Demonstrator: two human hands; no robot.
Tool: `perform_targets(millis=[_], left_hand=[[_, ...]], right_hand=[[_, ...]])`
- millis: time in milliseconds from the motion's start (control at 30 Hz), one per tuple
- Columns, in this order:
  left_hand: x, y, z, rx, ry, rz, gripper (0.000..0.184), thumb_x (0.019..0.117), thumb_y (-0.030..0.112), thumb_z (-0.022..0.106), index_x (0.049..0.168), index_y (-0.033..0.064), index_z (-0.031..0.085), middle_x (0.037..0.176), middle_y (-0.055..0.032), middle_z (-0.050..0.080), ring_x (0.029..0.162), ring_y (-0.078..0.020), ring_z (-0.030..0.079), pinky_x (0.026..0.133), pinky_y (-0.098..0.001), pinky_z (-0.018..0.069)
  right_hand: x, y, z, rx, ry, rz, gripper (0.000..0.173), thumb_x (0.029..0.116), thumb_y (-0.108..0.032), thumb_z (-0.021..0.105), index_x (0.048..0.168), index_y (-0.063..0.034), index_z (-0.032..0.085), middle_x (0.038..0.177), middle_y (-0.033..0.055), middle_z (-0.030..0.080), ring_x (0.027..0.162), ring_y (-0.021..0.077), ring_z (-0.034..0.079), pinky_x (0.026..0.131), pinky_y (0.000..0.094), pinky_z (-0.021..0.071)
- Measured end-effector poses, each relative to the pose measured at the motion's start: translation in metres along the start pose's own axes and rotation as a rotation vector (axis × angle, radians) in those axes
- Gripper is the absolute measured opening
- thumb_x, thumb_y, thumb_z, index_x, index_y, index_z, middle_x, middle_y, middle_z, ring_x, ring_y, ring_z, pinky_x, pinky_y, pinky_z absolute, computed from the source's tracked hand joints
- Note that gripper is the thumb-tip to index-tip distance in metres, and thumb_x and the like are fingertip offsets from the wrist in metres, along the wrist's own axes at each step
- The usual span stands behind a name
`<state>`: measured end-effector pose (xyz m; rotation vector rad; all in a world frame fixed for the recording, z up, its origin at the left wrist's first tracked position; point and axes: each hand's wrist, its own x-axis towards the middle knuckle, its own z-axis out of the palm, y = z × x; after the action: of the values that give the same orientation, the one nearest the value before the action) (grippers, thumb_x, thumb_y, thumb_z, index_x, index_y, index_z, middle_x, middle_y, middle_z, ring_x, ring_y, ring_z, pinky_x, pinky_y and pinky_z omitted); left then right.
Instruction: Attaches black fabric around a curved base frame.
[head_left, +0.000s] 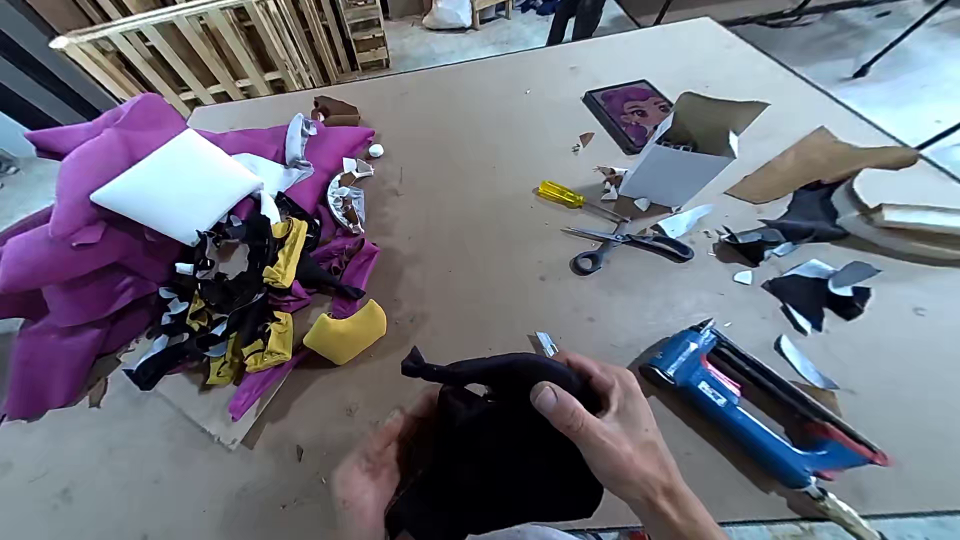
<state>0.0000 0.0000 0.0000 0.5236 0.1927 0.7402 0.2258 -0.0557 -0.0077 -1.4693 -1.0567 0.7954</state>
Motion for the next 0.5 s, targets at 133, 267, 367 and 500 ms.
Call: perform_targets(millis=[133, 267, 367, 500], left_hand=[[0.005, 0.013, 0.009, 0.623, 0.035, -0.005, 0.028, 0.0983, 0.032, 0.067, 0.120, 0.0138, 0.068, 0.112, 0.0025, 0.074, 0.105, -0.0064, 0.069, 0.094, -0.0285, 0.0573], [0.005, 0.016, 0.013, 0.783, 0.072, -0.033, 0.019, 0.1020, 0.023, 0.063, 0.118, 0.0158, 0.071, 0.111, 0.0070, 0.074, 0.105, -0.0023, 0.068, 0.096, -0.0254, 0.0564], [0.006, 0.012, 0.003, 0.851, 0.108, 0.045, 0.018, 0.1033, 0.025, 0.061, 0.112, 0.0132, 0.072, 0.104, 0.0070, 0.073, 0.095, -0.0005, 0.067, 0.087, -0.0226, 0.0571], [0.005, 0.012, -0.004, 0.833, 0.111, 0.007, 0.022, 0.1057, 0.028, 0.056, 0.106, 0.0116, 0.070, 0.094, 0.0084, 0.069, 0.083, 0.0024, 0.063, 0.076, -0.0182, 0.0544]], right_hand=[[-0.001, 0.005, -0.011, -0.092, -0.094, -0.088, 0.054, 0.0829, -0.075, 0.066, 0.075, -0.0217, 0.064, 0.060, -0.0114, 0.058, 0.052, -0.0017, 0.055, 0.044, 0.0189, 0.0446], [0.007, 0.013, -0.010, -0.074, -0.131, -0.245, 0.053, 0.0875, -0.071, 0.064, 0.078, -0.0187, 0.064, 0.064, -0.0110, 0.059, 0.057, -0.0042, 0.056, 0.049, 0.0156, 0.0460], [0.012, 0.008, -0.002, -0.204, -0.178, -0.252, 0.046, 0.0955, -0.061, 0.056, 0.100, -0.0186, 0.071, 0.084, -0.0098, 0.069, 0.076, -0.0008, 0.065, 0.065, 0.0225, 0.0559], [0.011, 0.004, 0.035, -0.184, -0.135, -0.129, 0.047, 0.1043, -0.054, 0.043, 0.080, -0.0216, 0.066, 0.064, -0.0098, 0.058, 0.058, 0.0033, 0.056, 0.051, 0.0281, 0.0472]])
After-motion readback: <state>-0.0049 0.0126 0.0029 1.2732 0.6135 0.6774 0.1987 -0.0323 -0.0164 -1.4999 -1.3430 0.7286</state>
